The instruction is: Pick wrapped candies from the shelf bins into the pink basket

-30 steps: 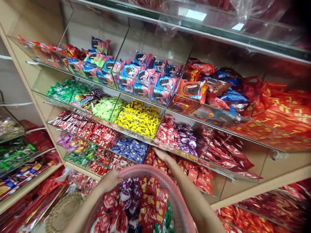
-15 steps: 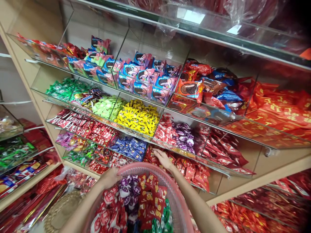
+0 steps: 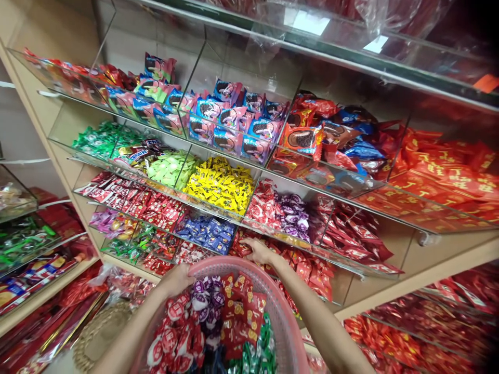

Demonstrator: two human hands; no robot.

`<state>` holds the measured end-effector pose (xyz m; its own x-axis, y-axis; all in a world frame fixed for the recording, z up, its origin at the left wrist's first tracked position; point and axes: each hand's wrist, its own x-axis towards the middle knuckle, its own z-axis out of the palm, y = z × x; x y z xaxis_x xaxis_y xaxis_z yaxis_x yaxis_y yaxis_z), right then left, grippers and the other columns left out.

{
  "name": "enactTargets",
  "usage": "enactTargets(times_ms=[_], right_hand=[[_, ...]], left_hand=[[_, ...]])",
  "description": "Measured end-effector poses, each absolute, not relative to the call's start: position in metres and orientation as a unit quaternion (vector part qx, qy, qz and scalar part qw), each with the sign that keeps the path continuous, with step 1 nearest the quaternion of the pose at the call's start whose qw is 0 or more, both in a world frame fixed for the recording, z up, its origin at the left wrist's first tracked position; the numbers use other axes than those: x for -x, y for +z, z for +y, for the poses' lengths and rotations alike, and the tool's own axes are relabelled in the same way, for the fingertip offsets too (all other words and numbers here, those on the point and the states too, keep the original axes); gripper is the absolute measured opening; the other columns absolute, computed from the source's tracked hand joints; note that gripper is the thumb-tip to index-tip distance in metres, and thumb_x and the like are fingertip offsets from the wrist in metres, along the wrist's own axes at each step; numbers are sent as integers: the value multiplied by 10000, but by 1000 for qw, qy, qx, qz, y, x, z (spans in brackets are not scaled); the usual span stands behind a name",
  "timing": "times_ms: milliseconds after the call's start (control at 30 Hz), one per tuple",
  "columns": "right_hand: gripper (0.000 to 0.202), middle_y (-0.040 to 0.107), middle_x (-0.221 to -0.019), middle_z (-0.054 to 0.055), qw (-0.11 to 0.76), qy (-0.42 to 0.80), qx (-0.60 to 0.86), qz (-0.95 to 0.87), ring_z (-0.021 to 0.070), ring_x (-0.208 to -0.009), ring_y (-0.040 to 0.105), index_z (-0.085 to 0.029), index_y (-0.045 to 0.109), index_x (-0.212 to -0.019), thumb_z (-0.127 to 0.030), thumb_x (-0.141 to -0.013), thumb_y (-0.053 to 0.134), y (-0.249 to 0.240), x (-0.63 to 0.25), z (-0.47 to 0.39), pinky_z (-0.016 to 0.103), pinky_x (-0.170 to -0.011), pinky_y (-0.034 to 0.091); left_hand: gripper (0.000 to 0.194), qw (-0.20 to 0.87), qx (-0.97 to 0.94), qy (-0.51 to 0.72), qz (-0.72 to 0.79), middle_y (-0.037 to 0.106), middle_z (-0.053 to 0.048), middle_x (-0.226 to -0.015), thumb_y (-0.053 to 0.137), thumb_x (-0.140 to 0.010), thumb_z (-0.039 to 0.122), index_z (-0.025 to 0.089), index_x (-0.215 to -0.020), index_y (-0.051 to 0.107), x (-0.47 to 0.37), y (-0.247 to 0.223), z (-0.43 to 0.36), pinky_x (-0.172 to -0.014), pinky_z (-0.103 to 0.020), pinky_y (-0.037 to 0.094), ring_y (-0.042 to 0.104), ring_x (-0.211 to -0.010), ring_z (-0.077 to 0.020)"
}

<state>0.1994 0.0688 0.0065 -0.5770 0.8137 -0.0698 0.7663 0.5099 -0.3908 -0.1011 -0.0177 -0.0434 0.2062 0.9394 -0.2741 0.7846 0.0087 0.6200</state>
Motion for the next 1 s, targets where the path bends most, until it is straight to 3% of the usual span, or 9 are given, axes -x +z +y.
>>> enactTargets(times_ms=[200,433,667,767,867,1000], right_hand=[[489,542,-989,52,28,200,444,-873,165,-834,498,-164,538,-1020,-250,-566,699,-1,-190,91,252,-719,394],[340,502,-858,26,11,178,431,-884,152,-752,444,-167,566,-801,-284,-528,732,-4,-187,94,248,-668,350],[361,500,-867,40,85,162,453,-872,136,-736,446,-142,537,-894,-421,-677,612,19,-194,72,235,-655,350],[352,489,-720,-1,122,164,475,-856,112,-618,406,-149,529,-812,-485,-711,549,38,-198,55,223,-563,327],[362,497,-720,0,141,153,466,-860,109,-623,411,-154,523,-748,-514,-708,539,58,-199,35,222,-564,325],[348,538,-715,2,37,179,464,-867,121,-634,468,-169,556,-742,-505,-662,591,69,-188,12,221,-559,336]], left_hand=[[224,355,-699,112,611,393,17,-541,449,-646,352,132,-618,482,101,-42,-18,-462,-175,231,362,-502,-75],[238,365,-689,120,614,405,18,-541,464,-646,361,135,-671,533,102,-44,-17,-476,-173,238,373,-503,-77],[235,373,-689,123,609,427,20,-546,479,-644,342,140,-714,578,101,-40,-18,-501,-169,254,383,-516,-80],[232,369,-690,118,611,409,22,-524,475,-646,344,135,-686,567,101,-39,-18,-498,-171,251,373,-498,-76],[235,357,-691,113,619,411,20,-520,474,-641,353,129,-649,547,101,-39,-18,-484,-177,239,375,-491,-79],[250,361,-687,116,620,437,15,-532,476,-637,357,127,-684,564,100,-38,-19,-500,-179,252,406,-523,-89]])
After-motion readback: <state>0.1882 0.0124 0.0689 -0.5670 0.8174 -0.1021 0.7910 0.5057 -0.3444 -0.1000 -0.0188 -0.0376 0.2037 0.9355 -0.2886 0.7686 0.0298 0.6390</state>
